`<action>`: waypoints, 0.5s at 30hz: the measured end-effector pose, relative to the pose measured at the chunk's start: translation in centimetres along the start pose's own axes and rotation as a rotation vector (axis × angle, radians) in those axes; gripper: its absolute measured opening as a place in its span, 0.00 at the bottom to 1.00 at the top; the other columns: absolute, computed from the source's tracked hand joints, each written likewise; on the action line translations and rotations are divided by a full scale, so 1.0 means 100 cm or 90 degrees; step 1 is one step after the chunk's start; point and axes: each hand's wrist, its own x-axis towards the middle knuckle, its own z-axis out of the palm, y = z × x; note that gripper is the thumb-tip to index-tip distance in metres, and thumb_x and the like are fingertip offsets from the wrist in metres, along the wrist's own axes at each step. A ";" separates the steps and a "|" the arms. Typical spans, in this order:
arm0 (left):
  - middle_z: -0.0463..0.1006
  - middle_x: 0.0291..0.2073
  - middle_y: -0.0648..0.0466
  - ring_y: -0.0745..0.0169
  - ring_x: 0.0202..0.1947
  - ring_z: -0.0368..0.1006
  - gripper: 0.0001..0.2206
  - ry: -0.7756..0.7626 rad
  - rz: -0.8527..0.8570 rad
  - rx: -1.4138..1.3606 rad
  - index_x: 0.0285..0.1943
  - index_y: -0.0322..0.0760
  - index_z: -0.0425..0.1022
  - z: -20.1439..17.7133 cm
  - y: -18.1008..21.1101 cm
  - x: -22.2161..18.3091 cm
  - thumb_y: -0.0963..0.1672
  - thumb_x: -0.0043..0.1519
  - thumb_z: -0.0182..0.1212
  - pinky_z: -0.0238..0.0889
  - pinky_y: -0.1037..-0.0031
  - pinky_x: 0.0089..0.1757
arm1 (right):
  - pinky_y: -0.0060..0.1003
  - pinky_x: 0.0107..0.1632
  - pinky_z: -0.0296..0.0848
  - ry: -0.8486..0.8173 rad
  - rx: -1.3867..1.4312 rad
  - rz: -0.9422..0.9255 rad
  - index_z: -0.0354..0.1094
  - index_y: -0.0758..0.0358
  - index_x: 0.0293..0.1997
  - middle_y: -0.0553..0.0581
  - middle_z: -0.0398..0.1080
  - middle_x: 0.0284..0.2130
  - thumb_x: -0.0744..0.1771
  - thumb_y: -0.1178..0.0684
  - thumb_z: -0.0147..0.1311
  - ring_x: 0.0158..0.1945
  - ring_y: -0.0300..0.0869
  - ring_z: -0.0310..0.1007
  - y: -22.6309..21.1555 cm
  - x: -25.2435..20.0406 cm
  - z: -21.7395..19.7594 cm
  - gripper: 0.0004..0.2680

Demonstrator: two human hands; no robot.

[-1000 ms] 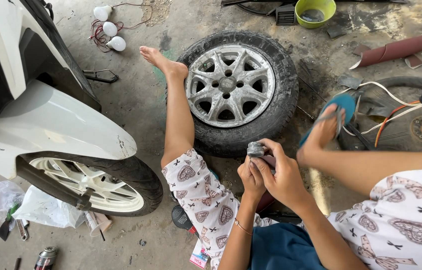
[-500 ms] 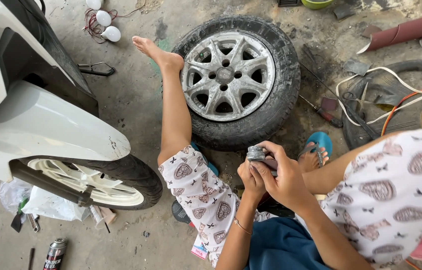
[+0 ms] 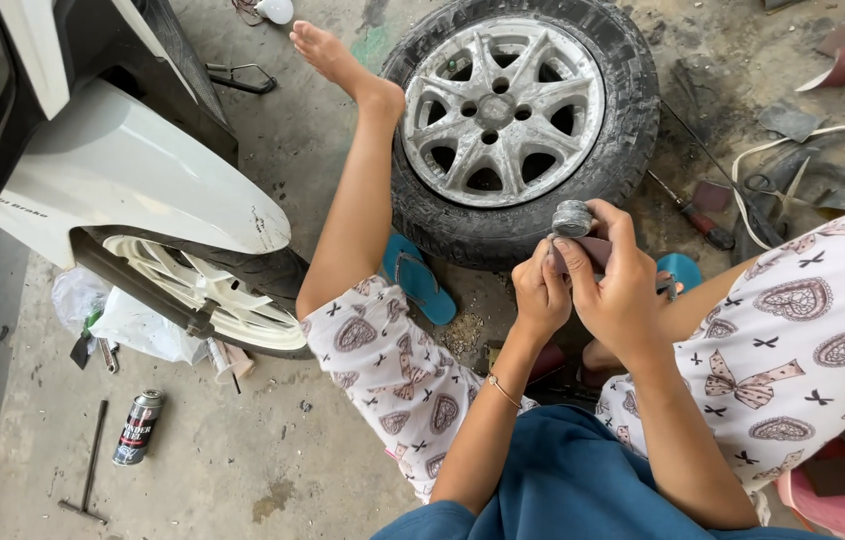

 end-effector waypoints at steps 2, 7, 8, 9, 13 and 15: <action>0.62 0.12 0.58 0.55 0.09 0.57 0.21 -0.005 -0.008 -0.024 0.28 0.42 0.65 0.004 0.006 0.007 0.45 0.75 0.32 0.56 0.71 0.18 | 0.49 0.43 0.77 0.005 0.012 -0.003 0.63 0.78 0.60 0.76 0.75 0.34 0.71 0.60 0.56 0.41 0.60 0.79 0.005 0.003 -0.003 0.13; 0.60 0.12 0.59 0.56 0.09 0.56 0.21 -0.006 -0.022 -0.022 0.27 0.43 0.63 0.017 0.005 0.011 0.46 0.75 0.32 0.55 0.73 0.18 | 0.49 0.43 0.77 0.012 0.016 0.018 0.61 0.76 0.61 0.73 0.76 0.36 0.72 0.59 0.55 0.42 0.59 0.79 0.024 0.005 -0.006 0.13; 0.60 0.12 0.58 0.55 0.09 0.56 0.21 -0.003 -0.020 -0.017 0.27 0.43 0.62 0.020 0.007 0.017 0.46 0.75 0.31 0.54 0.72 0.18 | 0.48 0.44 0.77 0.012 0.014 0.016 0.61 0.76 0.61 0.72 0.77 0.37 0.72 0.59 0.54 0.43 0.58 0.79 0.028 0.008 -0.007 0.13; 0.60 0.12 0.58 0.55 0.09 0.56 0.21 -0.002 -0.016 -0.018 0.27 0.43 0.62 0.022 0.005 0.021 0.46 0.75 0.31 0.54 0.72 0.18 | 0.48 0.44 0.77 0.014 0.013 0.013 0.61 0.76 0.61 0.72 0.77 0.37 0.72 0.59 0.54 0.43 0.58 0.79 0.028 0.014 -0.006 0.13; 0.60 0.10 0.52 0.47 0.10 0.58 0.21 0.016 -0.046 0.003 0.28 0.41 0.61 0.028 -0.003 0.040 0.47 0.76 0.31 0.54 0.69 0.20 | 0.52 0.42 0.77 0.014 0.003 0.017 0.61 0.73 0.62 0.73 0.75 0.37 0.72 0.57 0.55 0.43 0.63 0.78 0.026 0.044 0.002 0.13; 0.61 0.10 0.50 0.45 0.11 0.60 0.21 0.018 -0.064 0.012 0.29 0.40 0.61 0.030 -0.018 0.050 0.47 0.76 0.31 0.55 0.68 0.21 | 0.54 0.42 0.77 0.007 0.006 0.011 0.61 0.72 0.63 0.74 0.75 0.37 0.72 0.56 0.56 0.43 0.65 0.77 0.032 0.063 0.008 0.13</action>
